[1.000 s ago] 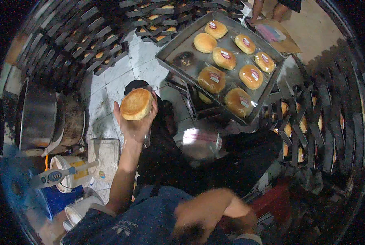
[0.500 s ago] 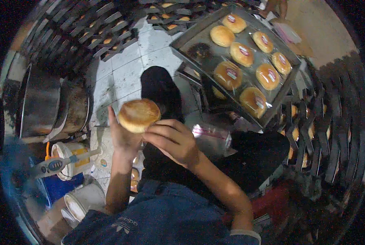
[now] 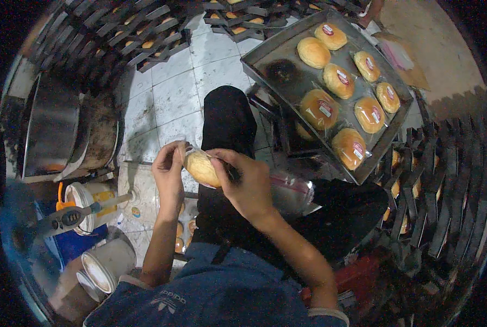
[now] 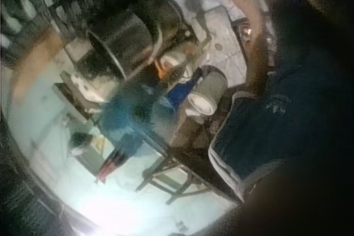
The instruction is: The person sits on the floor and repeatedly picks up round buns from a metal tray, places them into clear plastic bags, and returns the packaged buns to the tray. The person handles the buns one at a time throughout the clip.
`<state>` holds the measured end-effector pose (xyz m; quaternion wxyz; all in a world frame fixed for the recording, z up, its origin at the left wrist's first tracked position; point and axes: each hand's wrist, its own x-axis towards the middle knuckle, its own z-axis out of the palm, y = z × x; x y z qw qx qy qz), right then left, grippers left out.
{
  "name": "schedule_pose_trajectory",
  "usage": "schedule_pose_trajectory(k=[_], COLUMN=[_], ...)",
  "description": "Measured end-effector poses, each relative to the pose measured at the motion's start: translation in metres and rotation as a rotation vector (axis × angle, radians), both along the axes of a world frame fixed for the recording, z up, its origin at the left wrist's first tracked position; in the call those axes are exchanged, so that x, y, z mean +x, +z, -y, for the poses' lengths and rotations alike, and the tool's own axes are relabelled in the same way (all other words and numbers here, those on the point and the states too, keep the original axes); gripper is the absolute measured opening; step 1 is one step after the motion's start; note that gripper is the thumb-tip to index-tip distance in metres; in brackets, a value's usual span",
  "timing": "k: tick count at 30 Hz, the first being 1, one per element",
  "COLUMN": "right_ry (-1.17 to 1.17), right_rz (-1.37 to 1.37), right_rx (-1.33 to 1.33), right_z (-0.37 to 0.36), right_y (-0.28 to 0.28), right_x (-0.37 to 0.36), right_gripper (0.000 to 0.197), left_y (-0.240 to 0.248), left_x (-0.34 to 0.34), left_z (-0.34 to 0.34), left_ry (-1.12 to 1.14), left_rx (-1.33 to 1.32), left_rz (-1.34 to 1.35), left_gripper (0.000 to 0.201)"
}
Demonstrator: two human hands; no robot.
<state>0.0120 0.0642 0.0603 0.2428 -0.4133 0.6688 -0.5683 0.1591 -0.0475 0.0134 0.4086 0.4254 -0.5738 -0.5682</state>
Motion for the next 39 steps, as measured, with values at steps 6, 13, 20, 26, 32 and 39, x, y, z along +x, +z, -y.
schedule_pose_trajectory(k=[6, 13, 20, 26, 32, 39], right_ry=[-0.110, -0.144, -0.331, -0.350, 0.059, 0.279], right_rz=[0.083, -0.321, 0.372, 0.165, -0.963, -0.532], right_rx=[0.185, -0.005, 0.466, 0.283, 0.033, 0.292], right_z=[0.014, 0.007, -0.053, -0.054, -0.051, -0.002], right_y=[0.012, 0.020, -0.050, -0.037, -0.026, -0.021], right_x=[-0.002, -0.027, -0.011, -0.021, 0.021, -0.039], right_gripper=[0.013, 0.016, 0.020, 0.024, 0.043, 0.055], left_y=[0.013, 0.051, -0.056, -0.046, -0.016, -0.005], left_x=[-0.013, 0.000, 0.030, 0.039, 0.025, 0.029], left_z=[0.001, 0.023, -0.050, -0.037, -0.042, -0.022], left_ry=[0.076, 0.115, -0.009, 0.046, 0.026, 0.338], left_rx=[0.166, 0.005, 0.322, 0.417, 0.462, 0.610], left_rz=[-0.053, 0.112, -0.092, 0.123, 0.063, -0.126], left_gripper=[0.025, 0.019, 0.028, 0.034, 0.034, 0.031])
